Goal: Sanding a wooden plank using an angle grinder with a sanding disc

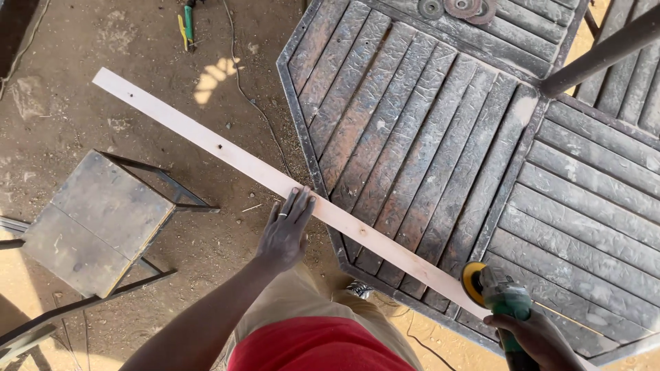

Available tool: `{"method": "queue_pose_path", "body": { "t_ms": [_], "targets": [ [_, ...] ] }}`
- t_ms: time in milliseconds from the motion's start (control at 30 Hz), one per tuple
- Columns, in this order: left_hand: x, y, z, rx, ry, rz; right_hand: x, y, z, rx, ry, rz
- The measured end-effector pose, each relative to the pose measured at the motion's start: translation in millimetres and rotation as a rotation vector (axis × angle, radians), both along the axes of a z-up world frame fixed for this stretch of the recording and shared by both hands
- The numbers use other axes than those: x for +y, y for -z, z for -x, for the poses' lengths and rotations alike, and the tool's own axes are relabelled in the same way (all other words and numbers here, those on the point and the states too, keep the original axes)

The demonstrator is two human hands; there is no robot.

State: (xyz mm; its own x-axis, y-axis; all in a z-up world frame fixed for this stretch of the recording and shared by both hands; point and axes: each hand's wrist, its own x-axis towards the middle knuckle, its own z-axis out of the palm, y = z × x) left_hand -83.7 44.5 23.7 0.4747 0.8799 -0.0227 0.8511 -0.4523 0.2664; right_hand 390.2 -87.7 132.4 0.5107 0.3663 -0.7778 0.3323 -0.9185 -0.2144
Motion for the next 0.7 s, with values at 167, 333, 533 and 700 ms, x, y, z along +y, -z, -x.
{"method": "queue_pose_path", "body": {
  "t_ms": [167,333,533,700],
  "targets": [
    [18.2,-9.9,15.1,-0.233,0.063,-0.037,48.8,19.8,67.0,0.067,-0.021,-0.088],
    [39.3,-22.4,55.7,-0.406,0.183,0.023,93.6,25.4,134.3,0.126,-0.049,-0.091],
    [78.1,-15.8,113.1,-0.25,0.157,0.026,133.5,11.9,178.7,-0.141,-0.232,0.154],
    [121.3,10.8,163.7,-0.268,-0.357,-0.052,126.7,46.6,137.3,-0.193,-0.237,0.212]
  ]
}}
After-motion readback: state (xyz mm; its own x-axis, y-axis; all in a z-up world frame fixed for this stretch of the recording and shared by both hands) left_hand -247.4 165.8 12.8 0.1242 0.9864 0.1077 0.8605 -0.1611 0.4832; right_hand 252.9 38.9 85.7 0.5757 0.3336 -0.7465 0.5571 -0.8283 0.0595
